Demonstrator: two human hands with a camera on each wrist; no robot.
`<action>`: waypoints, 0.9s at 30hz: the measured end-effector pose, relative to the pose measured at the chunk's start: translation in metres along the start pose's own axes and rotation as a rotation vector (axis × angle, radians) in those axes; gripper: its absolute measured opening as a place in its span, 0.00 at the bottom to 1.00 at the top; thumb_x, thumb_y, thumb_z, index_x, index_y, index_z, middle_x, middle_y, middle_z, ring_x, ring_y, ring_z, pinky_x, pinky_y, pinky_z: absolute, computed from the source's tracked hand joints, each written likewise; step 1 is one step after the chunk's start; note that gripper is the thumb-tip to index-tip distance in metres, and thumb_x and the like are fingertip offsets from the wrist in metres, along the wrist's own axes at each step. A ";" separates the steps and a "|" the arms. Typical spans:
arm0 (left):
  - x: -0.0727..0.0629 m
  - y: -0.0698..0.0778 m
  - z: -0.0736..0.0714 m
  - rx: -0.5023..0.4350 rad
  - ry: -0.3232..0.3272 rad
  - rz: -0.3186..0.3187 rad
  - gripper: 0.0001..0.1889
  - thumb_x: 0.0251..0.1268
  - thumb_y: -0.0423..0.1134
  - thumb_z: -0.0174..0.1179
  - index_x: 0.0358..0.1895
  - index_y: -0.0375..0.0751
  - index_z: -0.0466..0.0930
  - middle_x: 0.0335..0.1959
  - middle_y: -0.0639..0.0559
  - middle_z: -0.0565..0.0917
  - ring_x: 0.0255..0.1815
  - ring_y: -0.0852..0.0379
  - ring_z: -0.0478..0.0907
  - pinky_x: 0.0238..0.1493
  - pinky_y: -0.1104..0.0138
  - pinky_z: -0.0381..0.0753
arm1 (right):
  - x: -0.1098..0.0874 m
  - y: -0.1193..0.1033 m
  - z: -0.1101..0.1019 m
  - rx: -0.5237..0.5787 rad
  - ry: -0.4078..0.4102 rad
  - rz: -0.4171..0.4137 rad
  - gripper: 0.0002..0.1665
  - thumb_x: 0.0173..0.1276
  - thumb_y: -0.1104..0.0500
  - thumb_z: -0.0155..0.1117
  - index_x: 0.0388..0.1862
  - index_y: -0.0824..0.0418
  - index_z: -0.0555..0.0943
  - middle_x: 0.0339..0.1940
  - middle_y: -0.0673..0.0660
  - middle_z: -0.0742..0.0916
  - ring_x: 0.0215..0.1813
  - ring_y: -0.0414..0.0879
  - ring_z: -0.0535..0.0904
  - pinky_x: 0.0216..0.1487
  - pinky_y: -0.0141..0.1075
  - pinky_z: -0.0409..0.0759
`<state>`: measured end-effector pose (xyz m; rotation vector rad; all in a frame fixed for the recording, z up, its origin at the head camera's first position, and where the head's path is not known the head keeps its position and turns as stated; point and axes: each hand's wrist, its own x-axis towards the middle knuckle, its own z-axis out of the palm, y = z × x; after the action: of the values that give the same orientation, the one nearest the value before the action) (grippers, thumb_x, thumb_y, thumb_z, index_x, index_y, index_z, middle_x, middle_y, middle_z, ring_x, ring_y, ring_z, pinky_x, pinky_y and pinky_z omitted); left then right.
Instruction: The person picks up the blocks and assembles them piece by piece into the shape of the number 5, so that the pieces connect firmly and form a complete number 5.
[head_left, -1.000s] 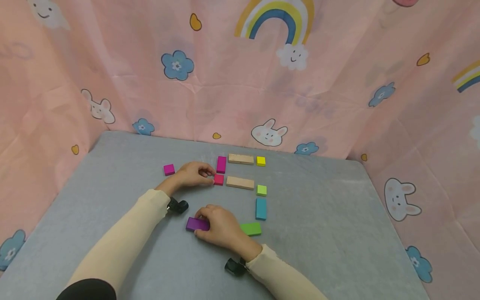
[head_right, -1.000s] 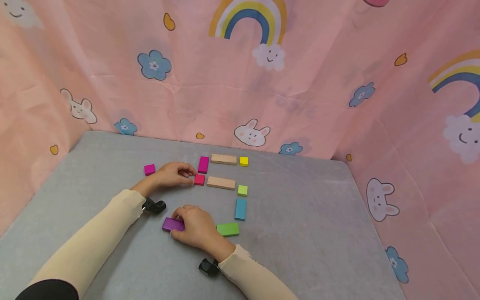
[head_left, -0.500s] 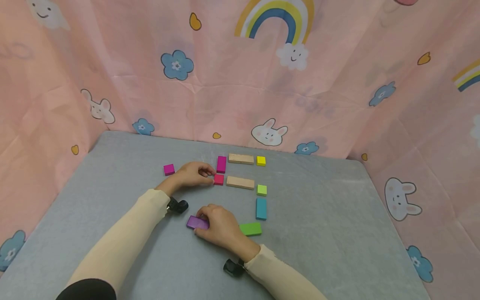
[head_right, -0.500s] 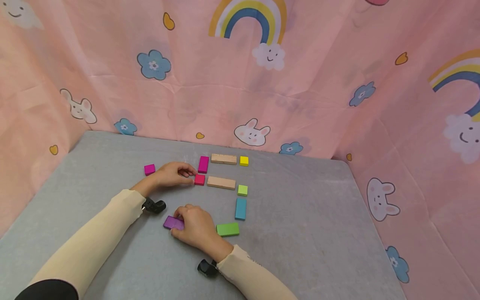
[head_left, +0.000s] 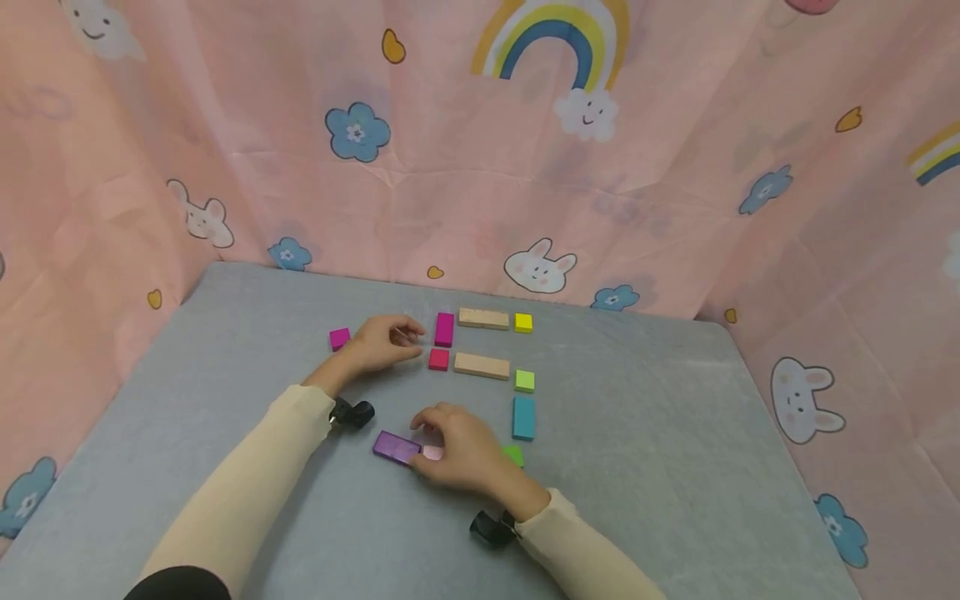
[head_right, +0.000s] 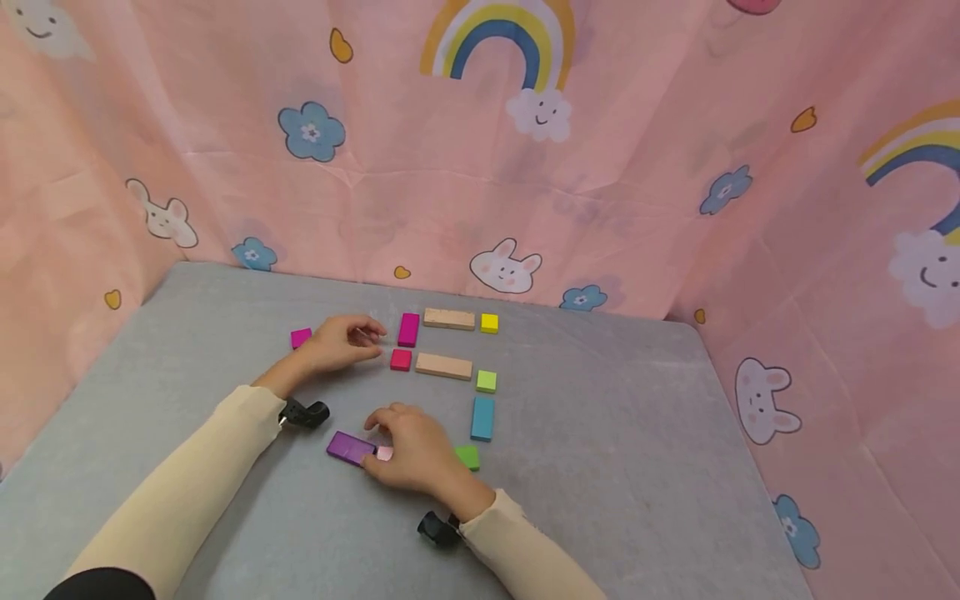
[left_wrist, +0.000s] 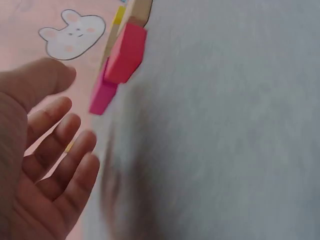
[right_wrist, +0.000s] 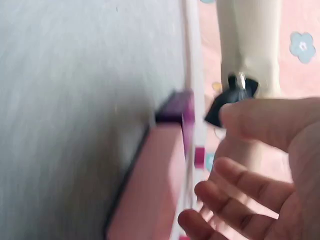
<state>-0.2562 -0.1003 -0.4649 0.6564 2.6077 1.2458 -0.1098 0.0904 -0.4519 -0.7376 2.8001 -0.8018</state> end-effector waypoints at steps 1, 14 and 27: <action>-0.003 0.001 -0.003 0.023 0.018 0.006 0.16 0.58 0.39 0.66 0.50 0.39 0.81 0.46 0.44 0.83 0.47 0.49 0.81 0.52 0.56 0.80 | -0.002 0.002 -0.003 0.008 0.004 0.005 0.18 0.56 0.49 0.69 0.46 0.51 0.82 0.41 0.47 0.84 0.43 0.39 0.77 0.43 0.32 0.77; -0.045 -0.009 -0.046 0.323 0.182 -0.024 0.20 0.56 0.44 0.65 0.51 0.40 0.80 0.54 0.43 0.79 0.55 0.43 0.75 0.56 0.48 0.75 | -0.018 0.033 -0.029 0.079 0.054 0.036 0.20 0.60 0.51 0.66 0.51 0.56 0.81 0.48 0.51 0.85 0.48 0.46 0.79 0.50 0.41 0.80; -0.061 -0.033 -0.057 0.303 0.183 -0.128 0.22 0.56 0.43 0.65 0.54 0.39 0.79 0.53 0.39 0.78 0.53 0.42 0.73 0.56 0.47 0.74 | -0.028 0.042 -0.028 0.020 0.031 0.033 0.17 0.58 0.51 0.68 0.47 0.53 0.82 0.43 0.47 0.85 0.44 0.42 0.77 0.46 0.36 0.79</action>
<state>-0.2318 -0.1864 -0.4555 0.4271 2.9707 0.9221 -0.1102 0.1484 -0.4505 -0.6791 2.8193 -0.8417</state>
